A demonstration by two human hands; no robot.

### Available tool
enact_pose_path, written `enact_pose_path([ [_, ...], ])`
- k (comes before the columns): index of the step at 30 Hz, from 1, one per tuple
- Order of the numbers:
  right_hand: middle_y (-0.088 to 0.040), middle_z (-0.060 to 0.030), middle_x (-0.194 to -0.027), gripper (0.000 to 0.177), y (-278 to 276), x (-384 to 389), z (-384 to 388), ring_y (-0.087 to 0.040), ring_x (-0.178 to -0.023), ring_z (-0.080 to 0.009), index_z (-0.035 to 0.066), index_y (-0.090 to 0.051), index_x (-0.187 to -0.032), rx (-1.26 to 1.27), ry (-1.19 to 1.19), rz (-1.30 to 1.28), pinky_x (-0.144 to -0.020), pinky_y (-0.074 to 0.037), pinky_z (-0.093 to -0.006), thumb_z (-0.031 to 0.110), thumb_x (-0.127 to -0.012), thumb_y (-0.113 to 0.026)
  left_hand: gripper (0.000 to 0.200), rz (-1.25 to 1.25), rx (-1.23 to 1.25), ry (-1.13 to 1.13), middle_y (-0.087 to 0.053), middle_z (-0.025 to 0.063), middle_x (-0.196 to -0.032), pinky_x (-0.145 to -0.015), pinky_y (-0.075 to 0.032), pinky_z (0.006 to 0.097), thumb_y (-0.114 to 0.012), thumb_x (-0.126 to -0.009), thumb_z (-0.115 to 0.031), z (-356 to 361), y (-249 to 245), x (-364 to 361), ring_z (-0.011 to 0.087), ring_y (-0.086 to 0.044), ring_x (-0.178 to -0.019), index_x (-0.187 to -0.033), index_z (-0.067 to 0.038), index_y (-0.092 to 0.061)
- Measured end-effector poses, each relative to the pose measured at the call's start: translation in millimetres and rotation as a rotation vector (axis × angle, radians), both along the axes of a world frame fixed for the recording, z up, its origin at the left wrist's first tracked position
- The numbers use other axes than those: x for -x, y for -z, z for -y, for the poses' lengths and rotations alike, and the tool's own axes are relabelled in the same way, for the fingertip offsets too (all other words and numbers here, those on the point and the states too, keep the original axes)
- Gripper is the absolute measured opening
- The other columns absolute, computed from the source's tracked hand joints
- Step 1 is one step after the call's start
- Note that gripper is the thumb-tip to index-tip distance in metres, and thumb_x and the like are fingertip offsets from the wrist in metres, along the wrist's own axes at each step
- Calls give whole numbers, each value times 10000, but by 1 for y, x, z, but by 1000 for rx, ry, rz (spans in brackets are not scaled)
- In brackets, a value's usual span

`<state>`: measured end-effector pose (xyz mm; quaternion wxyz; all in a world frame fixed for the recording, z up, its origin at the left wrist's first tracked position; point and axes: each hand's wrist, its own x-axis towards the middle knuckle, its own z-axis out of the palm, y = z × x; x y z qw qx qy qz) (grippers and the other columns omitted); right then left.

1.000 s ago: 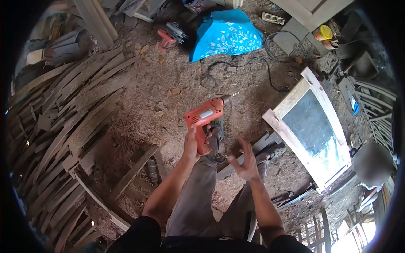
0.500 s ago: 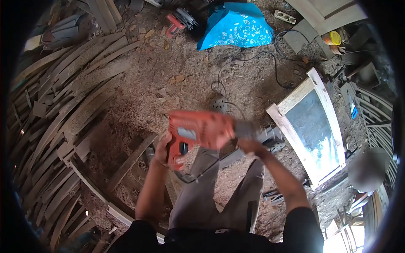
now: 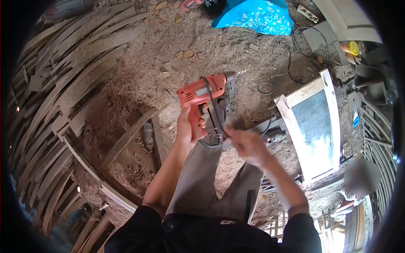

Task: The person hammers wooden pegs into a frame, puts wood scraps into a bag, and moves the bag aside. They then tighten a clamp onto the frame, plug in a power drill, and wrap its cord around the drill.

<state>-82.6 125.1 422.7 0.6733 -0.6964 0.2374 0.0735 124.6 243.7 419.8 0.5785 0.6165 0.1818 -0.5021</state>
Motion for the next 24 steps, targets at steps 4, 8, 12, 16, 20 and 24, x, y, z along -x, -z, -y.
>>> enact_pose_path([
  [4,-707,-151,-1047,396,122,33,-65,-700,-824,-258,143,-639,-1274,-54,60,77,-760,-580,-375,50,-889,-650,557,-564,356,-168,-669,117,-1102,-476,-510,254,-482,-989,-516,-26,-12,-26,137,-594,-545,-1286,-45,-500],
  [8,-694,-165,-1140,268,125,-29,45,-698,-956,-285,122,-655,-1227,-21,12,-198,-879,-543,-414,158,-981,-554,593,-620,218,385,-697,153,-905,-399,-456,253,-547,-953,-515,-37,-37,-48,135,-562,-454,-1274,-18,-509],
  [12,-686,-131,-755,351,86,-63,136,-651,-640,-253,106,-700,-1049,280,-1,-90,-625,-491,-424,429,-961,-595,482,-312,-224,805,-644,111,-798,-393,-441,259,-613,-945,-458,-9,-78,-46,129,-556,-463,-1100,-2,-618],
  [16,-686,-144,-779,395,-3,-43,99,-689,-728,-339,120,-712,-1012,216,-221,-165,-725,-528,-516,460,-987,-512,474,248,-349,503,-640,52,-841,-437,-446,238,-607,-954,-464,-23,-34,-17,97,-551,-530,-1071,-6,-633],
  [20,-710,-143,-856,288,27,-11,-28,-701,-713,-297,147,-657,-1197,285,-36,-58,-640,-552,-453,312,-1008,-515,521,159,-249,163,-682,62,-928,-477,-485,235,-549,-971,-507,-15,-27,-24,95,-564,-542,-1154,-22,-599],
  [24,-717,-110,-940,286,135,10,-87,-694,-714,-233,130,-655,-1218,163,-118,-117,-616,-540,-373,215,-947,-617,517,-352,128,-78,-698,107,-983,-406,-467,238,-504,-981,-502,-20,-40,-29,114,-548,-476,-1217,-45,-556],
])
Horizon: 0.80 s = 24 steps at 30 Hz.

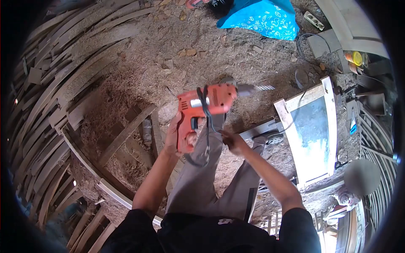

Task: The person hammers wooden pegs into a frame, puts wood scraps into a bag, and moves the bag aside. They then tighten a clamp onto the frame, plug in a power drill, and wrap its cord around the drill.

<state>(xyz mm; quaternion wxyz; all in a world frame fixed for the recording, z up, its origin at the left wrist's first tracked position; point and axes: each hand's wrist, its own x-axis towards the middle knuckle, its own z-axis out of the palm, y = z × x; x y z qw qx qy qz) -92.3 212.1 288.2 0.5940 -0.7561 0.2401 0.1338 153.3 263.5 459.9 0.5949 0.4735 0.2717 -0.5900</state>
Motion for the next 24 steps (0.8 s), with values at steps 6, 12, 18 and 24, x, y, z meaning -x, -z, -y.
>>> enact_pose_path([
  [6,-680,-134,-870,401,10,-69,150,-628,-798,-251,44,-657,-1054,-246,137,-82,-797,-505,-396,423,-987,-543,525,-256,99,358,-690,164,-978,-329,-414,224,-570,-954,-451,-19,-32,-22,132,-539,-438,-1278,-40,-536],
  [12,-640,-148,-658,400,-122,-78,219,-670,-647,-284,81,-689,-951,24,-125,1,-636,-507,-441,464,-959,-575,528,394,-563,729,-626,53,-822,-455,-507,277,-600,-945,-476,-42,-14,1,134,-577,-521,-1176,-2,-586],
  [18,-707,-191,-933,260,-118,-20,27,-699,-825,-338,115,-687,-1153,-266,134,33,-809,-551,-427,262,-962,-590,511,488,-536,187,-604,28,-755,-471,-510,270,-558,-948,-547,-29,7,-4,135,-582,-529,-1071,-54,-617],
  [24,-674,-210,-1099,373,29,-15,2,-670,-998,-345,118,-633,-1253,-332,-138,27,-886,-516,-420,357,-1024,-462,499,-352,115,-126,-688,150,-979,-409,-454,278,-458,-1013,-452,-66,-13,-21,160,-573,-520,-1309,-52,-502],
])
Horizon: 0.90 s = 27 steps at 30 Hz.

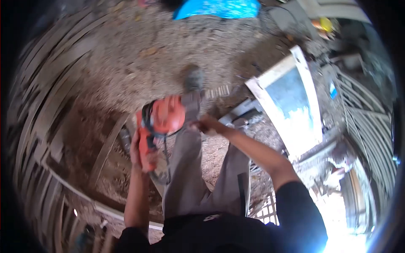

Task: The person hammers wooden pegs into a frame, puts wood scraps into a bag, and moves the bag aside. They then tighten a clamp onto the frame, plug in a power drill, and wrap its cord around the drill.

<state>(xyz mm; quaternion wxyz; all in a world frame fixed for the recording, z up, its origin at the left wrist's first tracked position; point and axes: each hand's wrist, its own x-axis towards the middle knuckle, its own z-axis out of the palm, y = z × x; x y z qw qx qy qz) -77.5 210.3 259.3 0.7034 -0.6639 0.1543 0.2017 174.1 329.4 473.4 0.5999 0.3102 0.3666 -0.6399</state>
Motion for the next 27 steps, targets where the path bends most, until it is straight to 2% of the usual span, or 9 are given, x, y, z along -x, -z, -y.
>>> enact_pose_path([
  [2,-675,-224,-1049,428,-5,-40,74,-653,-1003,-378,144,-633,-1236,127,-32,-31,-919,-494,-475,450,-1031,-416,530,-40,-8,111,-687,156,-961,-410,-448,279,-464,-1006,-471,-1,-8,-6,167,-574,-524,-1313,-40,-495],
  [5,-685,-202,-973,430,-29,-81,151,-664,-960,-378,101,-664,-1114,265,-34,-59,-875,-513,-479,464,-1011,-458,565,330,-27,715,-666,130,-878,-423,-446,283,-540,-973,-473,20,-34,-16,170,-571,-535,-1283,-3,-496],
  [7,-640,-161,-726,464,-68,-93,180,-650,-699,-358,87,-657,-931,432,177,180,-706,-506,-493,514,-986,-483,576,556,-381,1124,-621,91,-795,-437,-452,284,-630,-931,-452,34,-41,-3,151,-574,-561,-1229,27,-512],
  [11,-596,-113,-621,381,-170,-62,146,-643,-568,-255,74,-660,-894,436,-190,-80,-557,-541,-427,398,-1011,-497,489,857,-769,912,-621,63,-868,-467,-476,278,-617,-946,-446,-8,5,15,124,-586,-620,-1172,-16,-565],
  [16,-723,-90,-913,230,-157,-5,5,-710,-767,-281,130,-705,-1116,165,316,83,-678,-584,-411,181,-903,-635,603,686,-670,345,-628,47,-820,-443,-399,259,-536,-933,-599,-2,1,8,107,-466,-490,-1209,-64,-571],
  [19,-721,-68,-1079,356,-124,2,-24,-684,-1002,-254,170,-659,-1253,-158,89,-15,-870,-541,-393,112,-902,-631,570,12,55,-31,-685,100,-897,-379,-393,237,-478,-978,-542,-27,-6,-5,105,-490,-452,-1292,-71,-545],
  [21,-709,-74,-1147,309,-65,6,-24,-658,-1083,-252,171,-656,-1253,-293,65,-93,-946,-494,-375,238,-958,-592,578,-50,41,15,-686,114,-911,-370,-397,234,-475,-983,-526,-32,-17,-5,112,-482,-430,-1312,-54,-528],
  [24,-698,-129,-957,514,7,-15,40,-679,-897,-281,133,-670,-1167,115,123,-49,-799,-520,-418,563,-986,-455,585,57,-164,84,-684,164,-924,-351,-413,234,-488,-984,-475,-9,-48,-10,131,-494,-392,-1343,-14,-489],
  [27,-674,-149,-800,368,-73,-66,143,-639,-699,-276,85,-703,-1004,224,266,25,-667,-494,-419,428,-962,-578,489,190,26,949,-673,103,-844,-408,-452,239,-582,-960,-430,10,-73,-38,111,-607,-542,-1232,-24,-578],
])
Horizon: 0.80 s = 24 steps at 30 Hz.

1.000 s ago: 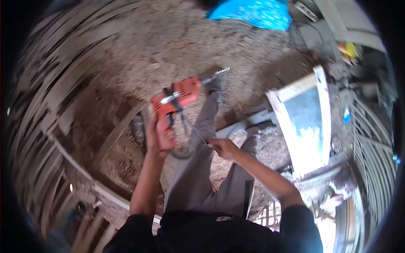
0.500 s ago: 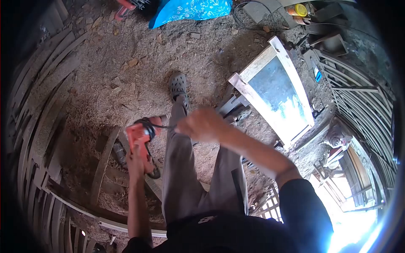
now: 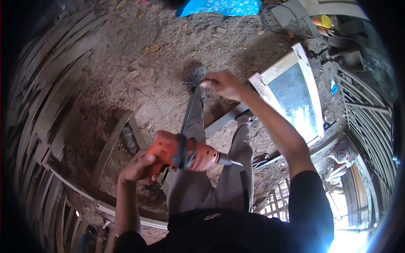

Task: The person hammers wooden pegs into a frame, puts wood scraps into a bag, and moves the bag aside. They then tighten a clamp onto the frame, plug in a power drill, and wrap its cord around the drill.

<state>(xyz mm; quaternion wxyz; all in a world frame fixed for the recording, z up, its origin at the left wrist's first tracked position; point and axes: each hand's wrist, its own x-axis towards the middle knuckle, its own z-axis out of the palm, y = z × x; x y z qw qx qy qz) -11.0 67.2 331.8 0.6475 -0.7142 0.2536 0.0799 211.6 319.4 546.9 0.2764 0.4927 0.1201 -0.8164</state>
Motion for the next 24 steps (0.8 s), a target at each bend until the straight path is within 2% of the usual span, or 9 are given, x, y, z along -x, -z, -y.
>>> enact_pose_path([
  [4,-608,-147,-656,309,-105,-18,12,-550,-531,-280,58,-687,-847,89,-131,128,-559,-443,-411,352,-933,-652,432,630,-50,326,-607,39,-744,-475,-438,251,-577,-969,-412,4,4,38,87,-557,-524,-1095,0,-613],
  [8,-653,-124,-692,194,-149,5,-38,-649,-598,-296,77,-692,-840,222,-170,146,-545,-489,-415,260,-904,-690,432,1014,-237,-89,-605,24,-752,-479,-448,250,-551,-983,-441,-23,48,51,83,-558,-544,-1075,-25,-624],
  [10,-567,-78,-608,181,-151,14,-60,-606,-525,-281,98,-649,-848,278,-75,234,-480,-484,-385,263,-871,-722,456,944,-212,-534,-660,33,-896,-487,-468,253,-525,-987,-474,-19,61,40,87,-589,-638,-1143,-57,-623],
  [11,-557,-68,-611,155,-150,19,-68,-599,-524,-277,104,-665,-877,292,-64,224,-479,-484,-376,241,-857,-736,456,961,-219,-549,-660,33,-896,-487,-468,253,-525,-987,-474,-9,59,36,87,-589,-638,-1143,-57,-623],
  [15,-571,-82,-645,95,-126,37,-90,-594,-545,-272,63,-689,-915,271,19,115,-497,-463,-373,122,-851,-728,575,589,-147,-1103,-560,56,-728,-441,-442,214,-484,-968,-586,11,58,23,101,-532,-544,-1221,-78,-573],
  [18,-647,-109,-739,94,-79,67,-93,-660,-689,-251,79,-717,-961,211,31,-29,-634,-529,-334,82,-868,-707,652,-615,176,-1255,-595,134,-754,-389,-411,271,-423,-970,-631,-15,70,23,133,-454,-491,-1322,-95,-544],
  [21,-705,-133,-871,119,11,105,-102,-694,-781,-244,67,-725,-1007,-122,372,-335,-738,-548,-332,121,-914,-676,649,-560,200,-1169,-618,149,-778,-402,-435,289,-418,-971,-625,-20,62,29,159,-479,-483,-1338,-102,-534],
  [23,-726,-134,-949,172,27,105,-61,-704,-833,-240,43,-720,-1054,307,48,-102,-784,-548,-341,158,-949,-647,661,-332,57,-1165,-633,143,-770,-415,-458,290,-460,-954,-622,-2,29,29,163,-516,-484,-1295,-64,-557],
  [24,-727,-141,-967,193,19,76,-39,-703,-841,-251,36,-715,-1069,249,56,-93,-794,-546,-357,171,-950,-645,665,-93,82,-885,-648,137,-779,-429,-474,285,-487,-942,-619,-3,23,26,165,-548,-500,-1259,-41,-572],
])
